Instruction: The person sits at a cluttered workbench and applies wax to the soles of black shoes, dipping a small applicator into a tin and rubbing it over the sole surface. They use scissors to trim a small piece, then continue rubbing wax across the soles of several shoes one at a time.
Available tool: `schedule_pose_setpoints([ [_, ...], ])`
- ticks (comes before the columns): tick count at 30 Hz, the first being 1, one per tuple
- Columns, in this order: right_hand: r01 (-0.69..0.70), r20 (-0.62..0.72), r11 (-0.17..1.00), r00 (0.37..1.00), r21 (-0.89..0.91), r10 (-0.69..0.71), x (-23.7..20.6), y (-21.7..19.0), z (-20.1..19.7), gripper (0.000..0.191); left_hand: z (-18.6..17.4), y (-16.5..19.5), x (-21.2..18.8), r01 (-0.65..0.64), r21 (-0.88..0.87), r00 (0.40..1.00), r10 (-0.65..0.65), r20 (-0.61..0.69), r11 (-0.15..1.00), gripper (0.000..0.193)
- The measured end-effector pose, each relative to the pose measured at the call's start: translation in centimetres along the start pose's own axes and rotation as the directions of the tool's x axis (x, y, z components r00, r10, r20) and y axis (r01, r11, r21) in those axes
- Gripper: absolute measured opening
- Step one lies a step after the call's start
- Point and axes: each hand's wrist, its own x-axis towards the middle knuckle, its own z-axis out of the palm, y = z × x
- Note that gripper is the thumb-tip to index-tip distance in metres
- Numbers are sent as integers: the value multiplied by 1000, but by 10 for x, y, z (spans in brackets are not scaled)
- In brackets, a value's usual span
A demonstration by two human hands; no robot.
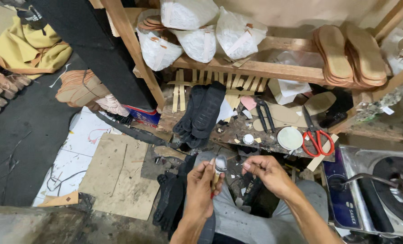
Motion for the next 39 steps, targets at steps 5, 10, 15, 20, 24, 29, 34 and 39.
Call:
schedule_pose_setpoints([
  [5,156,153,985,974,75,-166,29,-9,-13,25,17,6,-14,39,125,987,-58,148,991,21],
  [10,267,275,901,945,-342,-176,47,-67,-29,24,26,10,-31,-421,681,906,240,349,599,24],
  [15,341,233,451,932,-825,-278,27,-122,-14,28,39,-8,-13,-542,760,814,448,369,358,16],
  [20,378,168,437,879,-816,-447,-13,-109,35,16,17,-34,19,-541,718,795,545,266,438,15],
  [24,444,130,388,776,-808,-617,-47,-81,64,22,-1,-53,43,-356,659,903,425,60,662,26],
  [29,308,-41,568,854,-763,-518,-62,-58,53,18,-21,-64,54,-249,364,964,265,7,897,24],
  [34,195,-183,768,908,-610,-377,-66,-42,23,21,-20,-60,56,-31,137,999,32,-12,990,19],
  [39,2,-189,942,980,-336,-69,-44,-4,-12,20,-14,-47,45,182,6,980,-182,84,983,19],
])
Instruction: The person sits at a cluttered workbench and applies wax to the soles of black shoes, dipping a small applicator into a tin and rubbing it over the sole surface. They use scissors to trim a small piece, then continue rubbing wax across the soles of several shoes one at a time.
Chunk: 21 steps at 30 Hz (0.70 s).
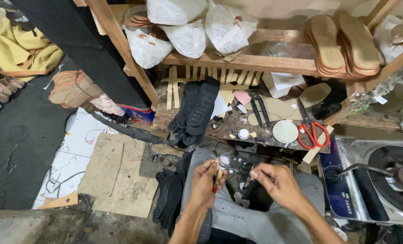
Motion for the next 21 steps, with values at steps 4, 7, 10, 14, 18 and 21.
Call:
schedule_pose_setpoints([
  [4,-5,125,975,992,224,-24,38,36,-1,22,15,11,-13,47,-15,986,-44,160,999,17],
  [7,103,254,904,941,414,-224,58,36,-18,27,35,14,-38,-66,275,969,-4,246,959,23],
  [10,287,297,936,893,201,-338,77,0,-39,26,47,19,-57,-345,634,931,168,323,692,24],
  [14,434,292,724,900,-536,-323,69,-69,-42,25,58,7,-56,-522,791,813,466,349,319,23],
  [18,628,262,558,757,-543,-598,19,-106,-12,18,42,1,-25,-490,730,819,539,197,477,18],
  [21,642,187,510,708,-572,-681,-13,-102,13,16,20,-1,-11,-358,324,930,367,33,876,28],
])
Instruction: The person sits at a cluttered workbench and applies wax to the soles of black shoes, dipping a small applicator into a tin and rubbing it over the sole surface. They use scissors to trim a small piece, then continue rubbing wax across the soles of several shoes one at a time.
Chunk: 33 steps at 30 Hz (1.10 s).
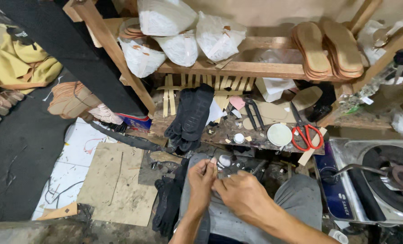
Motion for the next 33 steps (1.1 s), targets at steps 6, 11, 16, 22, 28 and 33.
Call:
schedule_pose_setpoints([
  [6,-516,172,803,856,298,487,-48,23,32,19,-14,-6,-2,271,-231,958,-285,-26,934,21],
  [11,-561,324,322,762,763,561,-69,80,60,21,4,7,-16,460,-341,887,-410,212,820,16],
  [16,-513,428,66,775,856,465,-71,123,81,13,15,25,-29,562,-255,797,-433,421,787,16],
  [22,-467,370,287,867,837,333,-40,120,71,14,22,19,-34,230,-38,927,-207,312,972,10],
  [28,-315,-116,805,898,502,424,-29,87,-14,13,29,22,-40,-217,228,975,198,106,949,9],
  [33,-225,-43,791,953,569,301,-29,53,-53,21,33,49,-44,-424,521,905,339,256,740,12],
])
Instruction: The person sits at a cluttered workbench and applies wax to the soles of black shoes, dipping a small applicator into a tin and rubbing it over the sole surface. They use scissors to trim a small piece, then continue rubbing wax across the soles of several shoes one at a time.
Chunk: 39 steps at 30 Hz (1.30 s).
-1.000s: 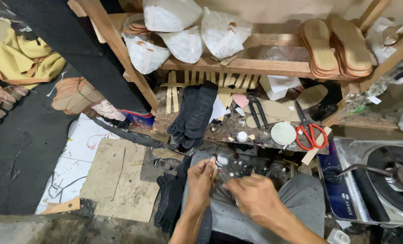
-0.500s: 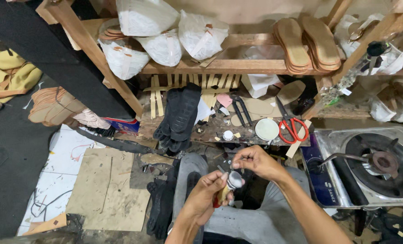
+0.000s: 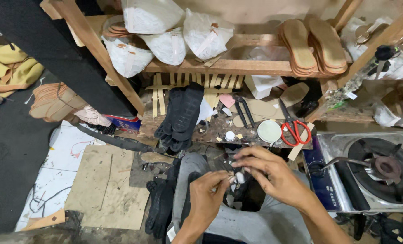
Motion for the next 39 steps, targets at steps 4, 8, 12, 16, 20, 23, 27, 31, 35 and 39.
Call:
schedule_pose_setpoints([
  [4,-340,57,941,939,4,339,9,-5,2,27,-13,14,3,-249,145,968,243,59,958,12],
  [8,-46,63,998,997,39,44,13,0,13,27,-16,18,3,-376,241,926,360,110,895,15],
  [12,-107,-51,989,992,105,113,5,0,33,16,-11,17,2,-342,256,936,353,5,904,14],
  [16,-171,-247,980,950,98,190,-3,-4,45,12,-10,12,0,-287,224,943,316,-106,931,14],
  [20,-182,-307,976,928,121,212,0,-10,44,13,-7,8,-1,-303,254,935,338,-105,918,15],
  [23,-91,-320,990,940,107,121,1,-16,41,12,-1,5,-1,-169,243,970,204,-129,955,10],
  [27,6,-297,995,955,101,25,-9,-25,51,6,5,-6,2,101,-59,981,-109,-159,993,4],
  [31,196,-274,971,950,138,-153,-30,-19,76,7,6,-31,9,204,-378,950,-276,-146,903,17],
  [35,271,-458,887,885,373,-77,-54,0,109,8,9,-58,10,217,-590,928,-353,-123,778,19],
  [39,107,-517,807,814,581,264,-81,18,129,16,14,-70,8,319,-639,879,-471,-77,700,15],
])
